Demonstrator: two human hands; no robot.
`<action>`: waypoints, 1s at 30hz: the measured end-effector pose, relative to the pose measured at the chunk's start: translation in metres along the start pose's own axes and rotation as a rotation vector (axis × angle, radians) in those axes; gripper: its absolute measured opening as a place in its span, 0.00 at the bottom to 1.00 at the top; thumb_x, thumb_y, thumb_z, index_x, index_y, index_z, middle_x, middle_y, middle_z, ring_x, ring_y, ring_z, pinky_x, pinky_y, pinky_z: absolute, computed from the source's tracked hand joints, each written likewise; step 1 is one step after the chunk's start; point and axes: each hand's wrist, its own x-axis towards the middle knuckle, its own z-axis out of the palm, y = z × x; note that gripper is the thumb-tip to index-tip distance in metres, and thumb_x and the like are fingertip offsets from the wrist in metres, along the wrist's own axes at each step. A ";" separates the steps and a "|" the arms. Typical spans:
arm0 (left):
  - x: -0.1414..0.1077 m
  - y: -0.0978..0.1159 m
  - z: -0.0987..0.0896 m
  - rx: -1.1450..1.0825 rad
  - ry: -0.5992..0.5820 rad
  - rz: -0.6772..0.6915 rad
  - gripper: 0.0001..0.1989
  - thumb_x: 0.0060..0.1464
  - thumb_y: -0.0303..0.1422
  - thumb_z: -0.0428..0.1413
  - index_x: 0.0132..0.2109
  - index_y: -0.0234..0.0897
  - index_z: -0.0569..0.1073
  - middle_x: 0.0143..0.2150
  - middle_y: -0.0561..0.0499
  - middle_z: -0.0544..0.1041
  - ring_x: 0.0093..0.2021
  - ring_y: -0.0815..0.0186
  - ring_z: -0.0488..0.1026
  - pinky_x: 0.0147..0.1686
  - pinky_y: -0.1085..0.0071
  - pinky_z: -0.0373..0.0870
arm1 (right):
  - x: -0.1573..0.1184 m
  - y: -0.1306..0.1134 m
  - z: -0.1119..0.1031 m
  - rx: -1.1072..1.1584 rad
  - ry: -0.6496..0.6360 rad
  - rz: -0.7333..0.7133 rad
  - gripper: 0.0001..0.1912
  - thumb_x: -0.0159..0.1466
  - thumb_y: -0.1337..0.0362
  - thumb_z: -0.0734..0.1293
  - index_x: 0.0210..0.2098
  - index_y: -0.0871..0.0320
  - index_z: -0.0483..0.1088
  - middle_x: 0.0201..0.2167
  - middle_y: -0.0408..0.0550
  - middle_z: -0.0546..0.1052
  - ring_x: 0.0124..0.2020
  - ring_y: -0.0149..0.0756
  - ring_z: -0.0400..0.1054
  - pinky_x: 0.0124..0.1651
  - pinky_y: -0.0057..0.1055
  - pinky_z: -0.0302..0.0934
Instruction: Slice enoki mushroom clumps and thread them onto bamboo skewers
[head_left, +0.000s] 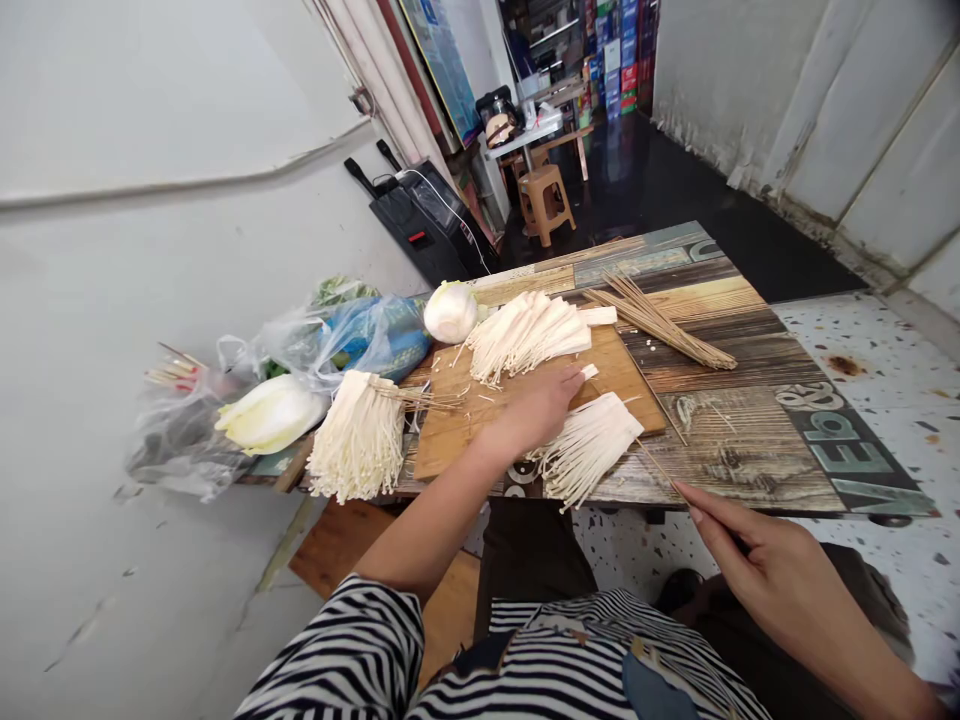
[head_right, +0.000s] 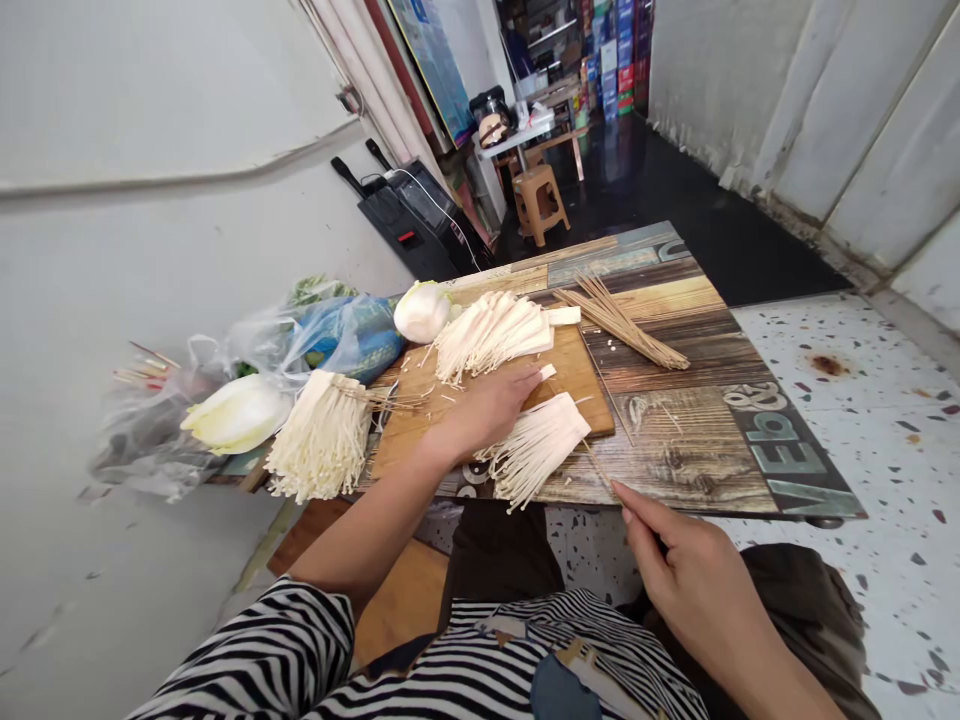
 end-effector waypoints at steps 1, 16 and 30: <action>0.000 0.000 0.000 -0.003 -0.001 0.002 0.24 0.59 0.21 0.45 0.63 0.28 0.61 0.65 0.42 0.62 0.64 0.61 0.60 0.64 0.66 0.55 | 0.000 0.000 0.000 0.004 -0.002 0.009 0.18 0.64 0.61 0.60 0.49 0.58 0.75 0.41 0.47 0.80 0.37 0.36 0.77 0.36 0.25 0.71; 0.001 0.004 -0.005 0.022 -0.018 -0.003 0.23 0.59 0.21 0.45 0.61 0.26 0.63 0.63 0.40 0.65 0.63 0.60 0.62 0.63 0.66 0.55 | -0.002 -0.004 0.003 -0.031 0.023 0.017 0.17 0.64 0.62 0.60 0.47 0.59 0.76 0.41 0.48 0.80 0.37 0.37 0.77 0.31 0.23 0.70; 0.001 0.005 -0.005 0.006 -0.017 -0.011 0.23 0.59 0.20 0.44 0.61 0.29 0.63 0.63 0.41 0.64 0.63 0.61 0.62 0.63 0.65 0.56 | 0.001 -0.010 0.004 -0.015 0.052 0.034 0.17 0.63 0.61 0.60 0.45 0.57 0.77 0.39 0.48 0.80 0.35 0.38 0.77 0.31 0.25 0.71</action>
